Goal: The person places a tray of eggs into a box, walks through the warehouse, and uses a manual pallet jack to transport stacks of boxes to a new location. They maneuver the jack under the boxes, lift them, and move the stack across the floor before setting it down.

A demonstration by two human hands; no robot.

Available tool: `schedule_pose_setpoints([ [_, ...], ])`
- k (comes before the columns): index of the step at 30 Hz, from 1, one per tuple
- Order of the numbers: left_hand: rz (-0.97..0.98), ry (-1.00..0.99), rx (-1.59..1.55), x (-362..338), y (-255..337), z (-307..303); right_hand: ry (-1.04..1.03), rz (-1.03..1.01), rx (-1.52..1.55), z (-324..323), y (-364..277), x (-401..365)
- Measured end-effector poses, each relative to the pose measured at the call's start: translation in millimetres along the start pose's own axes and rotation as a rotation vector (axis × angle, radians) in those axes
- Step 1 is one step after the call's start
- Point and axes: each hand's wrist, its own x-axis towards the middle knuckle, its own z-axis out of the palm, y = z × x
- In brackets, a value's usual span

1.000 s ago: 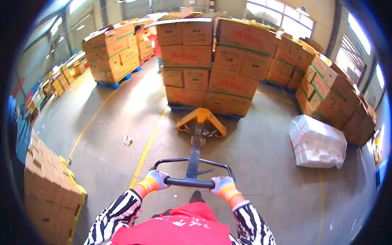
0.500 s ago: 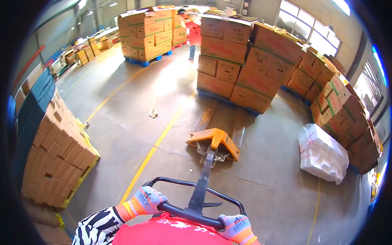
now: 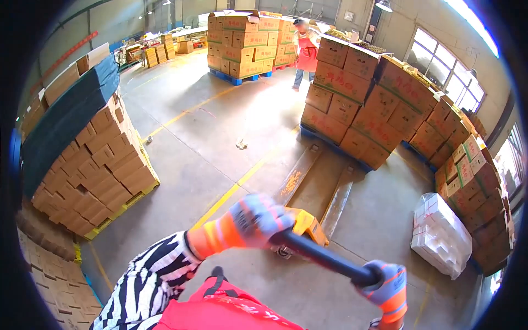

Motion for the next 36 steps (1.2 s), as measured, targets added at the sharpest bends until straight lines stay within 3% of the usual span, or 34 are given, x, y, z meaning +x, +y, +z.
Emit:
schedule_pose_setpoints([
  [2, 0.047, 0.120, 0.053, 20, -20, 2, 0.104, 0.012, 0.009, -3, 5, 16],
  [3, 0.118, 0.277, 0.032, 27, -34, 12, 0.187, 0.019, -0.054, -4, 4, 22],
  [6, 0.088, 0.245, -0.013, 53, -61, 10, 0.279, 0.054, -0.233, 0, 20, 42],
  [8, 0.201, 0.472, 0.011, 12, -52, -2, 0.215, 0.091, -0.139, 7, -27, 15],
  [9, 0.228, 0.538, -0.020, -14, -51, -4, 0.305, 0.095, -0.179, 16, -38, -5],
  [11, 0.073, 0.415, -0.402, -66, -62, -13, 0.392, 0.193, -0.256, 28, -48, -49],
  [12, -0.004, 0.479, -0.591, -75, -63, -19, 0.397, 0.283, -0.286, 32, -57, -66],
  [17, 0.222, -0.033, -1.003, -95, -57, -27, 0.075, 0.723, -0.289, 36, -137, -130],
  [20, 0.273, -0.133, -1.105, -111, -58, -28, -0.007, 0.886, -0.093, 46, -170, -169],
  [24, 0.524, -0.245, -1.094, -111, -107, -57, -0.079, 1.100, 0.042, 86, -241, -151],
  [26, 0.602, -0.278, -1.106, -117, -141, -62, -0.077, 1.181, 0.085, 124, -268, -123],
  [30, 0.361, -0.267, -1.120, -168, -257, 14, -0.053, 1.212, 0.173, 215, -289, -39],
  [33, -0.042, -0.861, -0.846, -258, -411, 66, -0.008, 1.263, 0.284, 323, -306, 44],
  [34, -0.228, -0.978, -0.766, -302, -460, 76, 0.002, 1.279, 0.317, 357, -314, 72],
  [36, -0.359, -1.152, -0.480, -399, -570, 82, 0.027, 1.294, 0.388, 426, -329, 133],
])
